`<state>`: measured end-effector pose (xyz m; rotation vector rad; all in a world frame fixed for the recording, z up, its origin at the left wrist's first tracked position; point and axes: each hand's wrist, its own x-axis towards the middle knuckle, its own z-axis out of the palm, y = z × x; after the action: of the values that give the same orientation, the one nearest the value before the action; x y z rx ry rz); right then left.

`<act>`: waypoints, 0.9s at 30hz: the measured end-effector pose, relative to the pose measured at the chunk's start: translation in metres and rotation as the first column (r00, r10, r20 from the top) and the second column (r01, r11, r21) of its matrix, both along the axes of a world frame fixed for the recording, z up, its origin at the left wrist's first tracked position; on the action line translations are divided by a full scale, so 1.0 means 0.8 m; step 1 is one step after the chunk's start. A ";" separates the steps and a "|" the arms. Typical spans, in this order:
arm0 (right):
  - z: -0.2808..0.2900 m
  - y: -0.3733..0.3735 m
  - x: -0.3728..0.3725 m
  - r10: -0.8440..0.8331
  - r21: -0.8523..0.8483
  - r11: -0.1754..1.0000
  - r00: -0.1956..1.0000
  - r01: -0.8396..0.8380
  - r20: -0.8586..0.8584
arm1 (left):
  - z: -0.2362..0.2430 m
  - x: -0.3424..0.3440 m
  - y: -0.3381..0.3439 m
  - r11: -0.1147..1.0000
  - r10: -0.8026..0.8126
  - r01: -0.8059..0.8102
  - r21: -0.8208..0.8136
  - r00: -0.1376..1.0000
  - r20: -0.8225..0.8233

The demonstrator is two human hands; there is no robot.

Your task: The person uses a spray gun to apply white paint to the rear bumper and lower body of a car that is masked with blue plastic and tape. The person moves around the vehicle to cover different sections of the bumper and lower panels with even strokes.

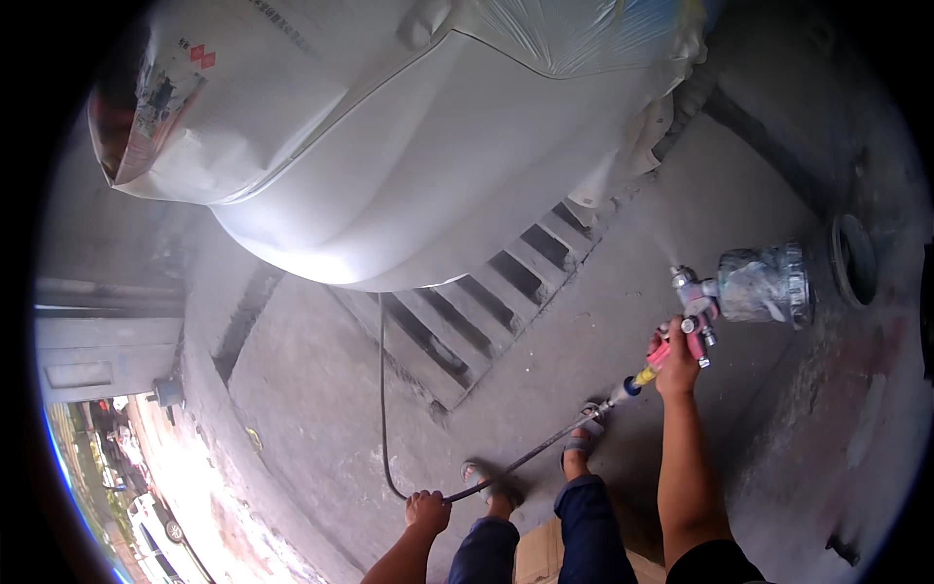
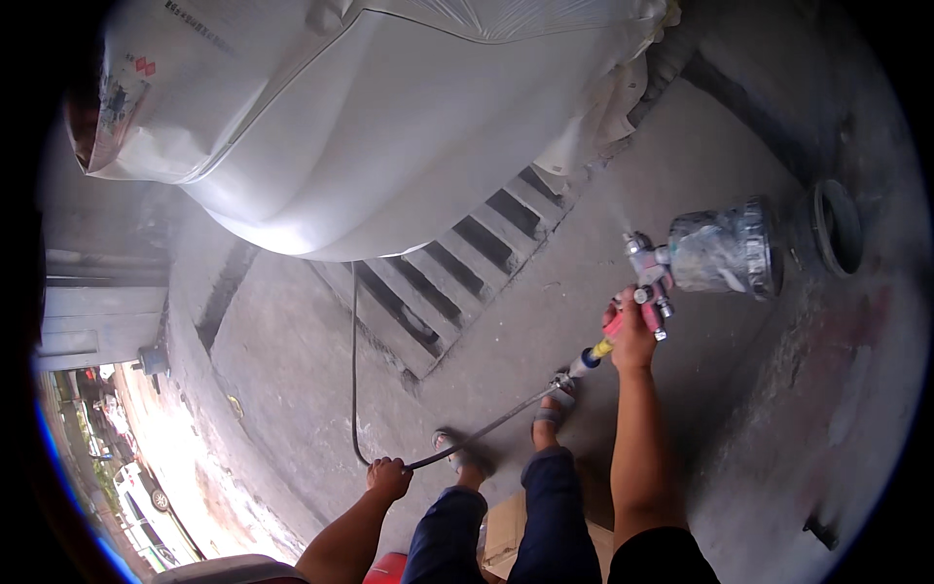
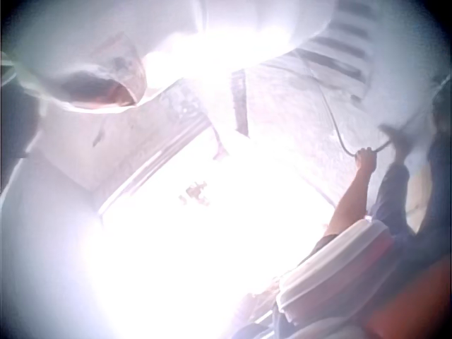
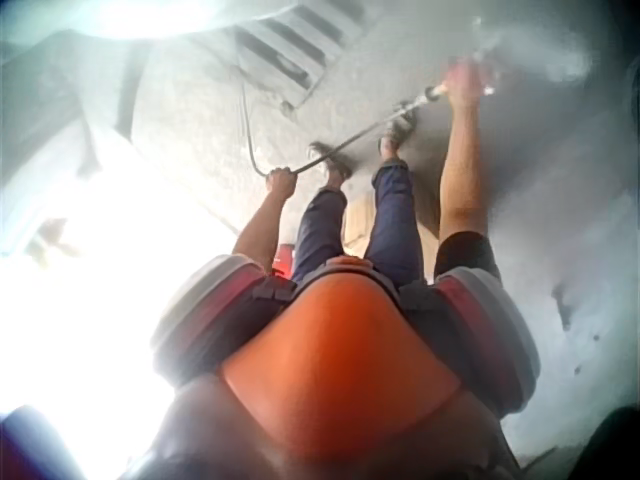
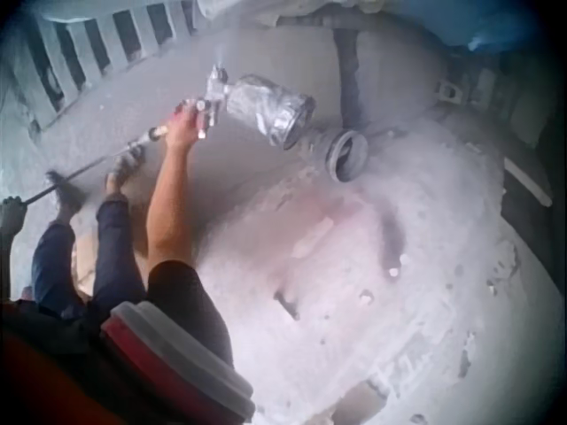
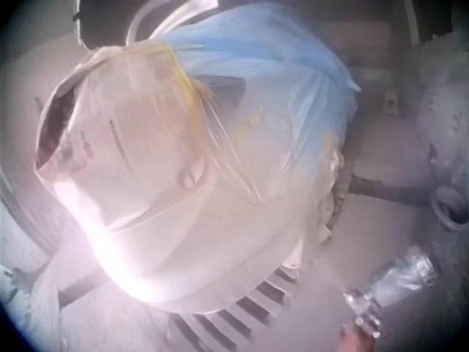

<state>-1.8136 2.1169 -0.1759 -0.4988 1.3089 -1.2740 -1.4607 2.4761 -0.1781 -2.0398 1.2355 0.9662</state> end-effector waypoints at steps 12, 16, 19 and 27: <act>0.200 -0.029 -0.026 -0.070 -0.088 0.995 0.983 0.056 -0.169 | 0.017 -0.025 -0.019 0.997 0.074 -0.075 -0.001 0.995 -0.071; 0.265 0.042 0.034 0.119 -0.182 0.974 0.988 -0.135 -0.097 | 0.041 0.007 0.027 0.996 0.065 -0.064 0.061 0.998 -0.005; 0.295 0.104 0.065 0.504 -0.157 0.851 0.863 -0.502 -0.028 | 0.063 0.034 0.064 0.992 0.070 -0.074 0.098 0.997 0.039; 0.281 0.183 0.068 0.853 -0.220 0.468 0.503 -0.856 -0.141 | 0.080 0.046 0.077 0.995 0.020 -0.024 0.098 0.999 0.037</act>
<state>-1.7589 2.2631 0.0486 -1.1898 0.6697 -0.5456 -1.4239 2.5379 -0.1144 -1.9897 1.1268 0.9769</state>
